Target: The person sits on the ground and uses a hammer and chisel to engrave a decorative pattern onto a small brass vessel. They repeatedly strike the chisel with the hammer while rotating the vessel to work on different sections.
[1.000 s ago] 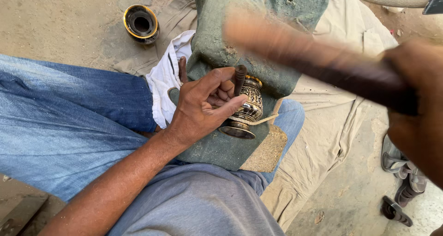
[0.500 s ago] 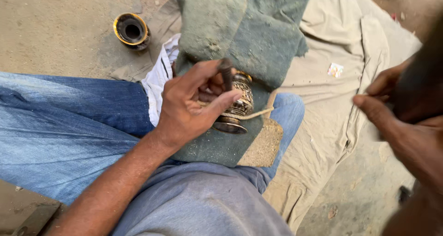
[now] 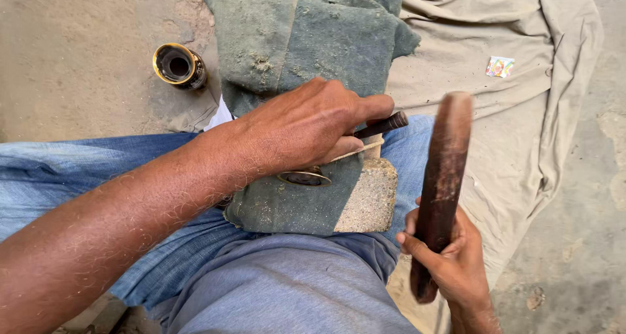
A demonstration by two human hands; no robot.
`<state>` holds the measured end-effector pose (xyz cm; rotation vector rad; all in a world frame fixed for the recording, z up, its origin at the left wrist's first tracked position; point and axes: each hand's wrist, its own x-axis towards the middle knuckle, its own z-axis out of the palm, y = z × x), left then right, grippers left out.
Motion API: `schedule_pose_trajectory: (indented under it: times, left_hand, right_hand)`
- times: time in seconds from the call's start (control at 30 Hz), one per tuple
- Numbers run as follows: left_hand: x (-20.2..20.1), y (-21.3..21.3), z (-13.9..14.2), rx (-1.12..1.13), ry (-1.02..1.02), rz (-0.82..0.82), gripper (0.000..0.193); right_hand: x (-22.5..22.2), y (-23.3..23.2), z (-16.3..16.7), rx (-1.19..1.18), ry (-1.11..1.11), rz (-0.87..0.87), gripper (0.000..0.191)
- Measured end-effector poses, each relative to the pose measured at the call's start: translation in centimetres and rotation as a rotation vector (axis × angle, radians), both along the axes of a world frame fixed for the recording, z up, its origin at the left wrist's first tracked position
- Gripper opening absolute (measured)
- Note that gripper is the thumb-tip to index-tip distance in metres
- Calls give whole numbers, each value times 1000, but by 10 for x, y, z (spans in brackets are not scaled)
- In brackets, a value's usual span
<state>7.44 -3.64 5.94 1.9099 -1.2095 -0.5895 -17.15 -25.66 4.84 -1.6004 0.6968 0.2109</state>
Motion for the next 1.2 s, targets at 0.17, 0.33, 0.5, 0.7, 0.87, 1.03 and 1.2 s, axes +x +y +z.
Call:
schedule_pose_trajectory:
  times: [0.17, 0.33, 0.5, 0.7, 0.87, 1.03, 1.2]
  left_hand:
    - [0, 0, 7, 16, -30, -11, 48]
    - [-5, 0, 8, 43, -36, -12, 50]
    - [-6, -2, 5, 58, -80, -14, 46]
    - [-7, -1, 1, 50, -81, -16, 44]
    - [-6, 0, -1, 36, -45, -23, 44]
    - [-4, -1, 2, 1, -57, -34, 42]
    - [-1, -4, 5, 60, 3, -60, 44]
  right_hand:
    - [3, -13, 8, -129, 4, 120, 44]
    - [19, -24, 26, -378, 110, 192, 43]
    - [29, -27, 38, -553, 161, 259, 43]
    - [28, -30, 41, -577, 76, 224, 36]
    - [30, -36, 45, -807, 371, 548, 40]
    - [32, -36, 43, -747, 383, 502, 34]
    - [26, -30, 35, -590, 136, 302, 32]
